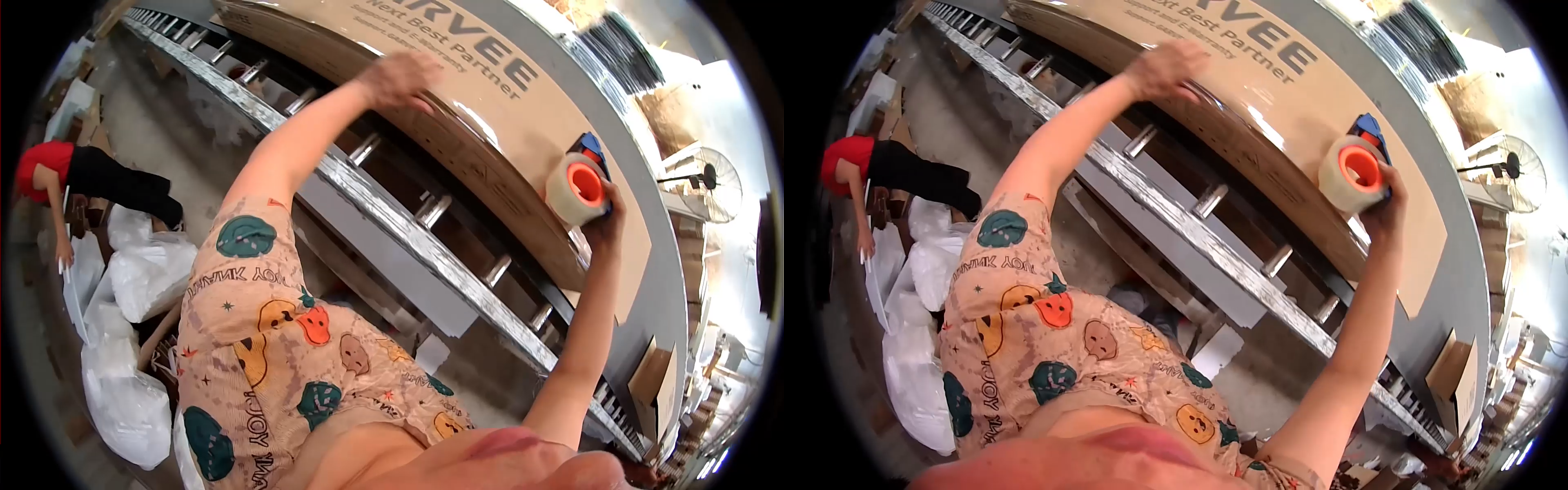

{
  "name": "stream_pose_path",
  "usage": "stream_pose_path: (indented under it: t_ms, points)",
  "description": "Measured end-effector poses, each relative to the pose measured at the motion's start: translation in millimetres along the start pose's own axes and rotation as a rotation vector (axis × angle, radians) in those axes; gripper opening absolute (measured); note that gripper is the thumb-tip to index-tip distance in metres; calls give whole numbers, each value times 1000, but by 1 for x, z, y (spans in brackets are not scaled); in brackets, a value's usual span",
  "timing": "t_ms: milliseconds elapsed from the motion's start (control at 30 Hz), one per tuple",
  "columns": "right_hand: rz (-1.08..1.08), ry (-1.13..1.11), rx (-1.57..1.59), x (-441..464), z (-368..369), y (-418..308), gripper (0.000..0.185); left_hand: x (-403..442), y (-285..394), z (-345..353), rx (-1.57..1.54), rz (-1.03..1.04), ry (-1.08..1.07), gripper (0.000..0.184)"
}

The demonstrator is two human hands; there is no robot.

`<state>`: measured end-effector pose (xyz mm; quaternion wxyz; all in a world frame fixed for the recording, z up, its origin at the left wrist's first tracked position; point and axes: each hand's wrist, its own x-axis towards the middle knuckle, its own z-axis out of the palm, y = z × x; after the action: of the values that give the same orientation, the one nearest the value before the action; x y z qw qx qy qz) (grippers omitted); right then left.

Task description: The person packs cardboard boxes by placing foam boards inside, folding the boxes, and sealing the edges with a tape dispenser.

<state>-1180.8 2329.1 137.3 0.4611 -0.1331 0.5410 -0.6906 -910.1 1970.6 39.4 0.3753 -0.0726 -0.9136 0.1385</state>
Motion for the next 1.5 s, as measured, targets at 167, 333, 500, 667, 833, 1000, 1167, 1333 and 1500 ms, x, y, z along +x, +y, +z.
stream_pose_path:
  t_ms: [167, 333, 500, 667, 833, 1000, 1167, 1333, 1500]
  points:
    - [-50, -35, -347, 84, 10, 1, 40, -42, -39, -21, 94, -211, -43, 70]
    - [-195, 255, -1113, 68, -26, -31, 58, -44, -12, -37, 212, -402, -175, 76]
    - [-190, 503, -2040, 84, -172, -27, 59, 26, 75, -30, -837, -1630, 526, 81]
    - [-385, 358, -2142, 146, -224, -35, 55, 84, 97, 52, -229, -1836, 670, 105]
    - [-363, 427, -1846, 151, -210, -47, 76, 89, 93, 49, -162, -1904, 739, 93]
    - [-151, 471, -1899, 145, -205, -44, 79, 85, 88, 46, -172, -1871, 750, 91]
    - [2, 366, -2025, 30, -132, -10, 75, 36, 60, 25, -308, -1782, 586, 93]
    - [-169, 354, -1907, -54, -20, 81, 71, -77, -52, 5, -258, -1768, 286, 93]
    - [-368, 126, -1781, -110, 33, 118, 88, -72, 145, -153, -170, -1137, 385, 39]
